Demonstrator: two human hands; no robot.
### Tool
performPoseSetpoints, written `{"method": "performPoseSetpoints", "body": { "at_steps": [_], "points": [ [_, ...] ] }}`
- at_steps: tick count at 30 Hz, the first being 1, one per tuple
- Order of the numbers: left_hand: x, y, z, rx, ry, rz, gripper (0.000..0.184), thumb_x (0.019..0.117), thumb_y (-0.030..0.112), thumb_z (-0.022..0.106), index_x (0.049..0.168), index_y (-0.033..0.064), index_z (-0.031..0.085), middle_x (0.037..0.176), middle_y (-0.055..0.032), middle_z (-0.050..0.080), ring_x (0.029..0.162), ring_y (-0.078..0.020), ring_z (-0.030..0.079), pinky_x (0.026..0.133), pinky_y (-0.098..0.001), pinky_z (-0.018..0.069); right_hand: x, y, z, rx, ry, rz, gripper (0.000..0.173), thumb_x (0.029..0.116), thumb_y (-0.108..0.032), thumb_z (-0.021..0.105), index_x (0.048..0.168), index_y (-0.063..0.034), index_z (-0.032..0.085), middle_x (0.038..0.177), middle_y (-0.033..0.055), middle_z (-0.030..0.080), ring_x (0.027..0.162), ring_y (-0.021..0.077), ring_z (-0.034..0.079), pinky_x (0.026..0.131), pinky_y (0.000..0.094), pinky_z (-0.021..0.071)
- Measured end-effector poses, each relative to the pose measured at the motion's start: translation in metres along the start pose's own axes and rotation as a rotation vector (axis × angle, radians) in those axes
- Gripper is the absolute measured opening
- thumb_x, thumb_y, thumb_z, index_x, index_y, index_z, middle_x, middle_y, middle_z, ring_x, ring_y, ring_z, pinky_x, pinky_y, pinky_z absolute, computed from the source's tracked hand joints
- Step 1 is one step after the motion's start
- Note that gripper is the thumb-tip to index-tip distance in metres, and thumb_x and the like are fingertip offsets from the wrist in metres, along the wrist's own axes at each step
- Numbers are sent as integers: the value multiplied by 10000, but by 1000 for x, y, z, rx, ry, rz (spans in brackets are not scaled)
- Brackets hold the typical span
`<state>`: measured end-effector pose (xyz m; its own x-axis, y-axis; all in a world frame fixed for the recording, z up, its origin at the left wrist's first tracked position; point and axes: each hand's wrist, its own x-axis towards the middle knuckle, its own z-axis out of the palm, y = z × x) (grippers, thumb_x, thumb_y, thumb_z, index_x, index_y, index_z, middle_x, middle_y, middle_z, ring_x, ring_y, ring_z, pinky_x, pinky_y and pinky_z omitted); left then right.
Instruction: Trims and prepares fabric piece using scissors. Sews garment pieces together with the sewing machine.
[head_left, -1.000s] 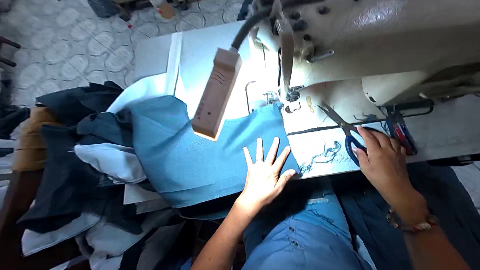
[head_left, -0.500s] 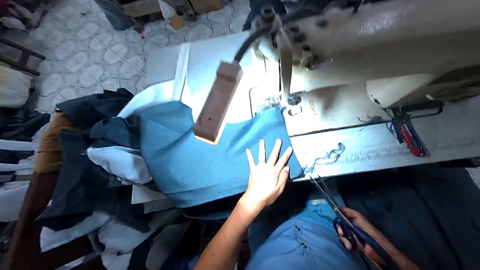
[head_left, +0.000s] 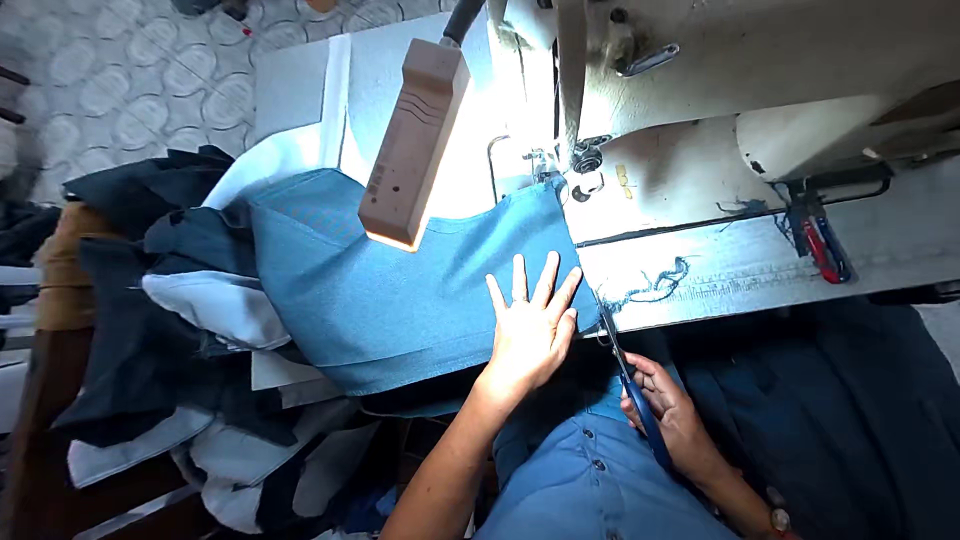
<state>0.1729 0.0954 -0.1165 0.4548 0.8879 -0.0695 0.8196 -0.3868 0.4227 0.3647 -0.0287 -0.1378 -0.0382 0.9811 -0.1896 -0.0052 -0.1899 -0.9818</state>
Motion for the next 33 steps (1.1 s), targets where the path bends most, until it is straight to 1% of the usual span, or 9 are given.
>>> {"method": "performPoseSetpoints", "body": {
  "at_steps": [3,7,9,11,14,17,21,28,33],
  "points": [
    [2,2,-15,-30,-107,-27,524,1080,377,279,1575,289,425,1696,-72,256,1565,-466,67,1089,-840,-4,-8,1,-1,-23,74,-9,536,924,-157,682,1357,105,504,845,-72,644,654,-50,602,593,139,538],
    [26,-3,-36,-8,137,75,389,1002,160,494,1341,123,683,1254,-160,695,1201,-428,601,958,-638,416,-16,-2,-8,72,227,-12,527,934,-118,649,1364,114,452,841,-83,664,614,-36,617,557,148,549],
    [47,-10,-36,27,309,142,336,923,-22,564,1202,46,738,1143,-186,714,1105,-423,642,915,-587,481,-15,0,-16,192,225,-20,584,983,-282,629,1405,55,404,860,-93,633,633,-8,616,573,162,555],
    [61,-18,-29,83,301,103,371,974,29,550,1321,68,675,1420,-194,602,1356,-475,500,1070,-664,384,-15,1,-27,294,150,-2,841,948,-604,605,1477,-21,307,920,-94,603,707,16,597,651,183,541],
    [64,-31,-10,159,127,-13,562,1090,433,313,1601,206,374,1695,-113,246,1545,-499,139,1116,-810,95,-17,2,-39,284,101,-68,884,919,-681,569,1514,-80,312,966,-88,613,773,27,611,711,199,551],
    [46,-27,2,166,133,-3,660,1058,580,247,1604,231,370,1694,-93,258,1548,-493,138,1082,-846,72,-19,2,-48,189,19,-86,809,908,-695,573,1481,-146,414,939,-122,638,766,-4,619,677,182,548],
    [19,-3,12,128,93,69,617,1065,552,268,1564,237,450,1673,-76,318,1544,-475,183,1081,-848,80,-19,-1,-50,148,-117,35,883,885,-709,596,1439,-39,441,885,-121,595,693,-30,575,612,160,518],
    [16,10,23,158,200,54,527,1075,449,308,1507,251,534,1596,-56,460,1490,-462,337,1061,-823,184,-34,4,-49,236,-90,97,667,902,-574,669,1363,-137,469,886,-128,629,661,-32,602,571,149,526],
    [37,8,17,143,168,-16,543,1072,398,300,1563,226,453,1662,-62,345,1519,-526,205,1020,-885,90,-39,2,-61,323,-205,158,603,895,-553,701,1341,-188,523,871,-117,655,640,-25,613,561,153,534]
  ]
}}
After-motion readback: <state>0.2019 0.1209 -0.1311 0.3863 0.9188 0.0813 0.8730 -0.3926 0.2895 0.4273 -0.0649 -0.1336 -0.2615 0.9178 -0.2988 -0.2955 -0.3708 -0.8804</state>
